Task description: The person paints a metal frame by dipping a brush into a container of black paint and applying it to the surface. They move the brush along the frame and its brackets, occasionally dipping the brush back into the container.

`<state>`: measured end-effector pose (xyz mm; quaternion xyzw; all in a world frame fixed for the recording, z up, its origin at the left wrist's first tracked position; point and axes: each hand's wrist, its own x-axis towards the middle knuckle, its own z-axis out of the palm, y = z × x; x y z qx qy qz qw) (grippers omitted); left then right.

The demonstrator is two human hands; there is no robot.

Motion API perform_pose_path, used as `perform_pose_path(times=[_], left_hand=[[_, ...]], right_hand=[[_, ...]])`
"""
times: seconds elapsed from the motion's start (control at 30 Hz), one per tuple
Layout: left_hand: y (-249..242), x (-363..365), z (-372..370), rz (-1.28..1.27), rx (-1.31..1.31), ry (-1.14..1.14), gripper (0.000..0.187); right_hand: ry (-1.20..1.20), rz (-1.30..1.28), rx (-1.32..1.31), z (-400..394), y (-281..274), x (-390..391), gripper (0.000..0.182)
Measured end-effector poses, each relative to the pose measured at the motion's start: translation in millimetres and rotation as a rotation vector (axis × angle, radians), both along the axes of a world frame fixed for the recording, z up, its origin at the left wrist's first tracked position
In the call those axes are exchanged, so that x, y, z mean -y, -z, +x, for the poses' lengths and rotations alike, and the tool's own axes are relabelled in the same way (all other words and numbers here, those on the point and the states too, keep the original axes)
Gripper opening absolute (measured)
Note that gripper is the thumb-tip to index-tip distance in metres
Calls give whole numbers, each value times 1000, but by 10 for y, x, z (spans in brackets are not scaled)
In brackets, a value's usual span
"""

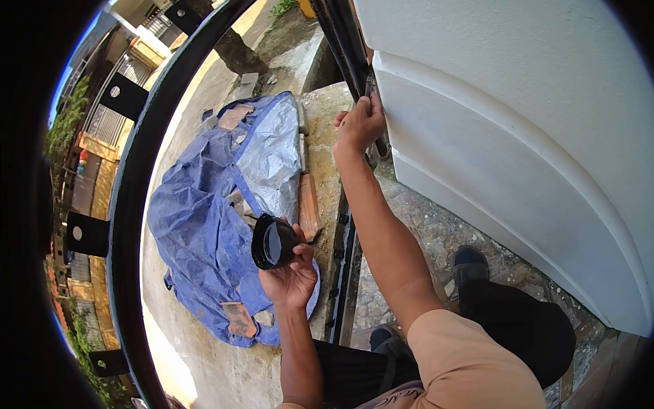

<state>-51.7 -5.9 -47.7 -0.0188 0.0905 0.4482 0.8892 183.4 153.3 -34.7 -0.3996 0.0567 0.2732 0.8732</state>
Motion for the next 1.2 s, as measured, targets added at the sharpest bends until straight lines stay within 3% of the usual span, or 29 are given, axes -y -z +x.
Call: perform_pose_path(times=[0.27,0.37,0.57,0.67,0.93,1.1,1.2], left_hand=[[37,-14,-32,-11,-3,-2,52],[34,-6,-25,-11,-4,-7,52],[45,-6,-30,-23,1,-3,53],[37,-22,-24,-15,10,-4,53],[-25,2,0,-85,-10,-16,50],[-19,2,21,-74,20,-19,52],[-35,-14,39,-67,28,-21,54]], right_hand=[[42,128,196,-30,-375,-96,40],[25,10,117,-13,-244,-100,40],[-10,42,333,-82,-179,86,35],[-42,29,244,-86,-130,181,32],[-237,311,-251,179,-252,6,24],[-333,236,-366,137,75,163,26],[-327,97,-251,-48,153,535,27]])
